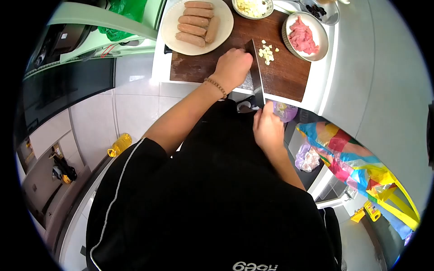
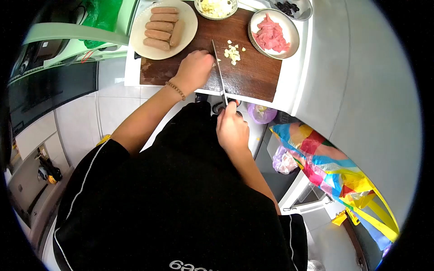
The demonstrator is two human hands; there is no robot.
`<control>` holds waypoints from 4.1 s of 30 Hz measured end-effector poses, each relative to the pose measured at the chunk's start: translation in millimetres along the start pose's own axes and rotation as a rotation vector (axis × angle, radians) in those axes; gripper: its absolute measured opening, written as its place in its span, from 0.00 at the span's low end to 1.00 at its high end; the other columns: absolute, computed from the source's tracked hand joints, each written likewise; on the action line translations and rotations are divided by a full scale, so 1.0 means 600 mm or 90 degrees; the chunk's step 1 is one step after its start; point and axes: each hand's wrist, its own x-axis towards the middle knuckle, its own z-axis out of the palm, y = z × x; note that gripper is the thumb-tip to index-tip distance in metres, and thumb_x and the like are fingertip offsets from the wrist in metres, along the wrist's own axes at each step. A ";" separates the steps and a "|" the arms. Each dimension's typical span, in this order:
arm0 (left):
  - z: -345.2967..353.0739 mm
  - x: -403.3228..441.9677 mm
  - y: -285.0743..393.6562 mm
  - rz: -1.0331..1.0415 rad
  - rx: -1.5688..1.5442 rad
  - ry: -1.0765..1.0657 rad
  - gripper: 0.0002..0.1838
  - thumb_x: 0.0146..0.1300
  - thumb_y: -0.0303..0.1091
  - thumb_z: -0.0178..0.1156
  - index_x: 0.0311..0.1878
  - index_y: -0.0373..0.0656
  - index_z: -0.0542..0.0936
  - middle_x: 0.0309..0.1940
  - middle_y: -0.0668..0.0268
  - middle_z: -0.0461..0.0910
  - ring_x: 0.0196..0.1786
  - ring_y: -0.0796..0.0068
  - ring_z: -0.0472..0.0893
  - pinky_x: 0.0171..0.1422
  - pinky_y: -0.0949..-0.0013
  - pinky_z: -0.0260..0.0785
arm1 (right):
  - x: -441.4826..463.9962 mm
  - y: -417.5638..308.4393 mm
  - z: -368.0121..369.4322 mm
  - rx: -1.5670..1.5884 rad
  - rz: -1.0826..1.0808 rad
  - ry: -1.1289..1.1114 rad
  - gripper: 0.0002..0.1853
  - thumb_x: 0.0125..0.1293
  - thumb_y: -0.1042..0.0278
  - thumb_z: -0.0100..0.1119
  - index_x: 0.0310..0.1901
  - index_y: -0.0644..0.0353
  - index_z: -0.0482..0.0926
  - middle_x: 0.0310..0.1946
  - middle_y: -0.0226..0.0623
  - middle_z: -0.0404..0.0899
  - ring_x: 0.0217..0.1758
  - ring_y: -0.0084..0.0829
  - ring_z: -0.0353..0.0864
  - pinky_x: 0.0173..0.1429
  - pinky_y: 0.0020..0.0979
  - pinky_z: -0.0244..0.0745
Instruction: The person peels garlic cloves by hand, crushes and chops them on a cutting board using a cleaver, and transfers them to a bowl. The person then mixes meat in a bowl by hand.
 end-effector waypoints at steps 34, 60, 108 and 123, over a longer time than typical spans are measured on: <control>0.018 -0.015 -0.012 -0.008 -0.068 0.048 0.05 0.60 0.26 0.61 0.30 0.37 0.83 0.36 0.51 0.81 0.45 0.45 0.81 0.51 0.47 0.74 | -0.008 -0.007 -0.059 0.087 0.026 -0.006 0.11 0.72 0.65 0.57 0.47 0.63 0.71 0.26 0.52 0.83 0.30 0.58 0.84 0.35 0.55 0.78; -0.018 0.065 -0.035 0.224 -0.315 -0.215 0.33 0.79 0.51 0.44 0.76 0.35 0.63 0.80 0.48 0.55 0.83 0.54 0.52 0.86 0.52 0.40 | -0.137 0.169 -0.119 0.073 -0.142 0.184 0.20 0.51 0.81 0.66 0.49 0.62 0.84 0.25 0.36 0.81 0.22 0.34 0.79 0.29 0.32 0.75; 0.000 0.022 0.009 0.176 -0.211 0.082 0.16 0.67 0.24 0.60 0.58 0.34 0.79 0.59 0.56 0.82 0.63 0.57 0.81 0.68 0.62 0.72 | -0.040 0.109 -0.045 0.822 0.145 0.000 0.09 0.70 0.80 0.57 0.49 0.67 0.81 0.24 0.28 0.76 0.18 0.16 0.73 0.20 0.22 0.69; 0.022 0.020 -0.003 0.172 -0.016 -0.012 0.42 0.70 0.55 0.57 0.74 0.29 0.62 0.77 0.42 0.59 0.80 0.44 0.56 0.83 0.46 0.45 | -0.120 0.202 0.012 0.892 0.212 0.003 0.06 0.77 0.70 0.55 0.45 0.65 0.77 0.23 0.30 0.76 0.18 0.20 0.74 0.21 0.25 0.72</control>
